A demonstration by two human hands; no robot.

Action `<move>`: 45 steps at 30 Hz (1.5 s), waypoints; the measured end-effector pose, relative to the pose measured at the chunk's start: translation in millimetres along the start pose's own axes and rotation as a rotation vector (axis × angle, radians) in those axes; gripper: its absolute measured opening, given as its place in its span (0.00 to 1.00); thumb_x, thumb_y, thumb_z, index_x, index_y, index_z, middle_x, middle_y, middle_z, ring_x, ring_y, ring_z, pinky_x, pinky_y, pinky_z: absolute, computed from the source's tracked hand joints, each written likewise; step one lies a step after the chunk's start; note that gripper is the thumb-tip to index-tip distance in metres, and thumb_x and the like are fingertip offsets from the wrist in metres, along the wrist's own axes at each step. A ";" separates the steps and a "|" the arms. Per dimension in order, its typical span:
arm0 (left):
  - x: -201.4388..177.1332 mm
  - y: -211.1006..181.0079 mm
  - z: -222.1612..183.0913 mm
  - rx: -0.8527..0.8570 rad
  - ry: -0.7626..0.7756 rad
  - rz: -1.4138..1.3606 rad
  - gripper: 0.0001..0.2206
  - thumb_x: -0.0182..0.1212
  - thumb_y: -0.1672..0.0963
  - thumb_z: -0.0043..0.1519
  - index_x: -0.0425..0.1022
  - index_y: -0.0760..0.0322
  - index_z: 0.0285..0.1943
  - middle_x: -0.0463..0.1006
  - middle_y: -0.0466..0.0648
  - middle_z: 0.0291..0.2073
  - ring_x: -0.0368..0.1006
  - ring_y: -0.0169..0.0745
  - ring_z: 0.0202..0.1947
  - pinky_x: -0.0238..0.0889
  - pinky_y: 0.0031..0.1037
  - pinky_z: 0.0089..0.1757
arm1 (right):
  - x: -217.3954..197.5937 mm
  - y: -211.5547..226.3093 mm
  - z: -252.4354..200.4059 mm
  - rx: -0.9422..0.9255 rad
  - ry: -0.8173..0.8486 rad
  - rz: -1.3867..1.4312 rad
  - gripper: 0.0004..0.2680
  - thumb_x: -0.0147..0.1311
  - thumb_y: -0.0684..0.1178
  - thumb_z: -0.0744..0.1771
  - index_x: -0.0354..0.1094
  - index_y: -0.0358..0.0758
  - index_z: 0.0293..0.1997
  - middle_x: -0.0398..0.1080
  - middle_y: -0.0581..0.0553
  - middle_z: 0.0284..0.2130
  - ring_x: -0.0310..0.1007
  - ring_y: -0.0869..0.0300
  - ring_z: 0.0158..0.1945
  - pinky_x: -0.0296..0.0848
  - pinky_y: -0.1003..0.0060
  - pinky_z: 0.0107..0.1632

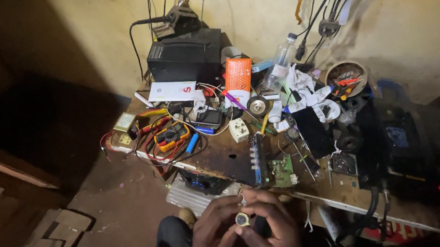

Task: Using a heat gun to heat a circuit board and then testing a small electronic component with a digital multimeter on a repair bench.

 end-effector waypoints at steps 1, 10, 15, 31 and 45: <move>-0.1 1.8 0.5 0.000 -0.003 0.000 0.14 0.47 0.51 0.59 0.70 0.65 0.44 0.70 0.54 0.43 0.69 0.48 0.45 0.61 0.34 0.43 | 0.8 1.0 2.0 -0.001 0.003 -0.001 0.08 0.55 0.46 0.57 0.67 0.39 0.35 0.68 0.39 0.43 0.68 0.54 0.50 0.67 0.62 0.47; -13.0 11.9 -8.2 0.048 -0.070 -0.151 0.11 0.51 0.55 0.58 0.70 0.69 0.43 0.72 0.54 0.36 0.69 0.47 0.37 0.62 0.34 0.39 | 13.9 24.6 6.2 -0.158 0.070 -0.042 0.09 0.56 0.48 0.58 0.66 0.39 0.37 0.67 0.40 0.42 0.69 0.55 0.47 0.68 0.64 0.48; -3.4 80.9 -41.6 -0.526 -0.249 -0.818 0.11 0.58 0.60 0.48 0.72 0.76 0.36 0.74 0.57 0.26 0.70 0.46 0.28 0.60 0.35 0.32 | 19.8 23.9 4.0 -0.054 0.114 -0.007 0.11 0.51 0.53 0.58 0.68 0.39 0.37 0.67 0.44 0.43 0.68 0.56 0.48 0.67 0.63 0.47; 1.6 78.8 -49.3 -0.483 -0.313 -1.033 0.13 0.55 0.60 0.47 0.69 0.80 0.38 0.72 0.55 0.21 0.67 0.43 0.21 0.58 0.31 0.28 | 18.0 30.8 1.0 0.057 0.072 0.018 0.12 0.46 0.55 0.60 0.71 0.37 0.32 0.72 0.46 0.38 0.72 0.59 0.42 0.69 0.66 0.42; -15.6 31.8 -29.2 -0.219 -0.209 -0.541 0.08 0.59 0.61 0.51 0.71 0.73 0.37 0.74 0.53 0.31 0.69 0.38 0.32 0.62 0.27 0.34 | 14.7 42.0 -1.1 -0.185 0.086 0.042 0.10 0.54 0.50 0.57 0.67 0.38 0.36 0.69 0.43 0.39 0.71 0.58 0.44 0.70 0.67 0.46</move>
Point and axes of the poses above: each hand's wrist, its own z-axis towards the middle knuckle, its own x-axis out of the palm, y = z × x, the point moved 10 cm from there along z, towards the middle knuckle
